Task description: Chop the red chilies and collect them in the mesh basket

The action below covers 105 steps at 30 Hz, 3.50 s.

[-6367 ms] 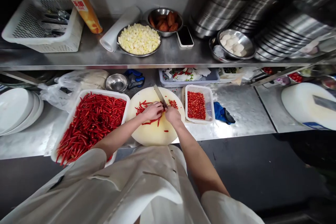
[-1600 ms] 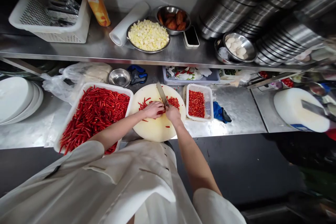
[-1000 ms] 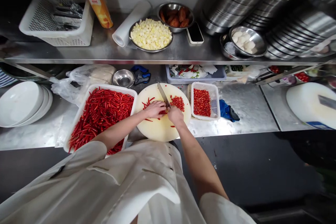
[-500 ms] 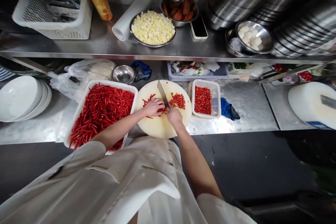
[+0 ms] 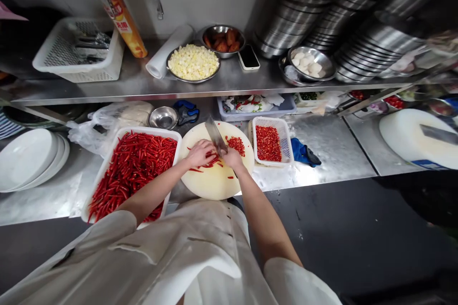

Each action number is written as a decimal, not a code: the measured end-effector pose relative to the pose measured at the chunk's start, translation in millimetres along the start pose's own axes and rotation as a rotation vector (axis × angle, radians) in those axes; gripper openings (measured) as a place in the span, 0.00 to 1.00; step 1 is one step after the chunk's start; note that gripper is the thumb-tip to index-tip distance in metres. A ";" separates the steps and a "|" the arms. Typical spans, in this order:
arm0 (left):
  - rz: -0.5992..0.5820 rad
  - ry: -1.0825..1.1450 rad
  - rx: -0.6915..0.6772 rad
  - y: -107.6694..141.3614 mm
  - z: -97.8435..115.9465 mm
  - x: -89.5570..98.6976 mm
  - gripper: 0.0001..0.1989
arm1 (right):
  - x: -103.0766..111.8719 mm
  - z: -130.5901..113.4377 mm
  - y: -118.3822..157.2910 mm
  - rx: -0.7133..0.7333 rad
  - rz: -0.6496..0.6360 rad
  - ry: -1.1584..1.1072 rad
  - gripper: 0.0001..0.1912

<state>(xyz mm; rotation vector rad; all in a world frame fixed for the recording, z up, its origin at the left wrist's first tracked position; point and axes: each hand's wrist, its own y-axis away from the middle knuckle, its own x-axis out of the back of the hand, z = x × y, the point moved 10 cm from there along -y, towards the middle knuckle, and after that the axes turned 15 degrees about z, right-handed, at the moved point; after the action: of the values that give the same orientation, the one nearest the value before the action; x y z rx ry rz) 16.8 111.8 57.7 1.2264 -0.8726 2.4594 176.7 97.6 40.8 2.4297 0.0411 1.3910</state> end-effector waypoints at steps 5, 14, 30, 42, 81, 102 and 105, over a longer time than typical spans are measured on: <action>0.030 -0.108 0.202 12.5 -29.9 7.9 0.36 | 11.2 48.2 12.7 0.000 0.026 -0.072 0.20; 0.041 -0.351 0.213 27.1 42.1 -44.4 0.43 | 40.3 76.7 9.4 0.047 0.024 0.104 0.20; 0.033 -0.201 0.180 -10.4 34.0 -53.2 0.34 | 20.6 60.4 13.7 0.136 -0.046 0.097 0.19; -0.004 -0.151 0.083 2.2 35.9 -34.2 0.22 | 37.7 49.7 27.0 0.132 0.066 0.192 0.21; -0.116 0.022 -0.011 11.1 36.3 -35.0 0.13 | 10.9 -1.0 9.0 0.045 0.010 0.257 0.21; -0.168 0.132 -0.026 27.3 34.4 -36.7 0.14 | -0.5 -3.8 18.9 0.019 -0.016 0.270 0.22; -0.156 0.146 -0.027 28.7 34.0 -36.0 0.14 | -4.5 -5.6 23.0 0.042 -0.046 0.274 0.22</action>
<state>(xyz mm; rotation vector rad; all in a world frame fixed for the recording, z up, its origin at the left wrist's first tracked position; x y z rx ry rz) 47.0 69.5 33.6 1.0491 -0.7394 2.3704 166.4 76.7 46.6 2.2380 0.1926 1.7072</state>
